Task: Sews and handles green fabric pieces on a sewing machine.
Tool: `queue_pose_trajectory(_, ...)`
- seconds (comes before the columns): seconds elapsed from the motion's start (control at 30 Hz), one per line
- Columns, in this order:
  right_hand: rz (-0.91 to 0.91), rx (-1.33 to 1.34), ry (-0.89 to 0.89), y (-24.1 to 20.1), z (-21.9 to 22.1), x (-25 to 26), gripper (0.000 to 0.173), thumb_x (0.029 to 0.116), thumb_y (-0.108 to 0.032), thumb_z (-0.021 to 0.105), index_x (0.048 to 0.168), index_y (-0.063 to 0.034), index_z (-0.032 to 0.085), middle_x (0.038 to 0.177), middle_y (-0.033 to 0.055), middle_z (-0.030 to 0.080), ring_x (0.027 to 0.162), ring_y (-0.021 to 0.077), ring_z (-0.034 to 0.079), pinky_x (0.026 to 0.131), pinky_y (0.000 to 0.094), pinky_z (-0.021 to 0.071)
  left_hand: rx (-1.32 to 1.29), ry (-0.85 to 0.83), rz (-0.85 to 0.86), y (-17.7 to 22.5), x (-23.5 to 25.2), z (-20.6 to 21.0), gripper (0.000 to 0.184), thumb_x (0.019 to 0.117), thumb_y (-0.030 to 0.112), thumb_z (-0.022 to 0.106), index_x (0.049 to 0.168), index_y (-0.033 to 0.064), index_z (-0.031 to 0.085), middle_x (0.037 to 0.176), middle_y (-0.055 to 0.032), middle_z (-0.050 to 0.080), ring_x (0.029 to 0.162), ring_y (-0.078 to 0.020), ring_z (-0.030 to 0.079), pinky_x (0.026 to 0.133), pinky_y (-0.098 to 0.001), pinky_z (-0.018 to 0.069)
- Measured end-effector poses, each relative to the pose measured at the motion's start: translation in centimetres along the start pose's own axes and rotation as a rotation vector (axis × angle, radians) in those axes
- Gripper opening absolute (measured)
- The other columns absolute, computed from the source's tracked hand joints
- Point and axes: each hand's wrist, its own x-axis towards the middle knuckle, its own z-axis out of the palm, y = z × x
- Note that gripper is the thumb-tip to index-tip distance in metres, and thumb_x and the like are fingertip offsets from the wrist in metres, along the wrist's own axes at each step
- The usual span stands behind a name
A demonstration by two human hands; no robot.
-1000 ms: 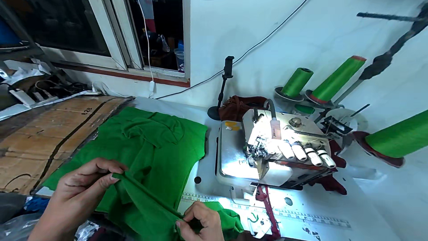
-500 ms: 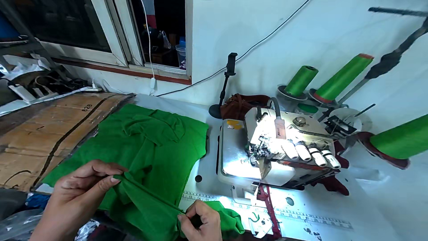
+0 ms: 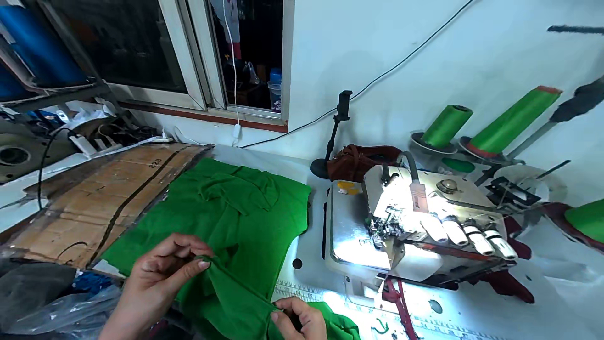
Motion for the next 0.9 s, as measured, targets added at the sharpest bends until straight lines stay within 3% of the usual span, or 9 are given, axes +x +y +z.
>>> queue_pose_trajectory(0.43, -0.055, 0.077, 0.017, 0.2, 0.4, -0.5, 0.014, 0.0920, -0.002, 0.064, 0.100, 0.0063, 0.073, 0.083, 0.0083, 0.070, 0.071, 0.0011, 0.061, 0.069, 0.0179, 0.0503, -0.029, 0.117, -0.076, 0.0, -0.1, 0.7, 0.027, 0.0771, 0.020, 0.083, 0.102, 0.0271, 0.073, 0.090, 0.0067, 0.073, 0.080, -0.0025, 0.069, 0.072, -0.0174, 0.0587)
queue_pose_trajectory(0.73, -0.277, 0.031, 0.108, 0.8, 1.1, -1.1, 0.013, 0.0882, 0.002, 0.064, 0.096, 0.0086, 0.073, 0.084, 0.0139, 0.070, 0.076, 0.0076, 0.066, 0.073, 0.0189, 0.0540, -0.078, 0.068, -0.116, -0.5, -0.5, 0.3, 0.024, 0.0853, 0.029, 0.079, 0.109, 0.0263, 0.074, 0.095, 0.0048, 0.074, 0.083, -0.0029, 0.069, 0.074, -0.0172, 0.0578)
queue_pose_trajectory(0.9, -0.362, -0.035, 0.150, 1.1, 1.4, -1.2, 0.012, 0.0860, 0.002, 0.066, 0.094, 0.0081, 0.074, 0.080, 0.0141, 0.067, 0.075, 0.0110, 0.065, 0.072, 0.0193, 0.0535, -0.087, 0.104, -0.130, -0.9, -0.7, 0.1, 0.026, 0.0836, 0.028, 0.081, 0.108, 0.0251, 0.074, 0.093, 0.0040, 0.074, 0.081, -0.0037, 0.070, 0.074, -0.0181, 0.0586)
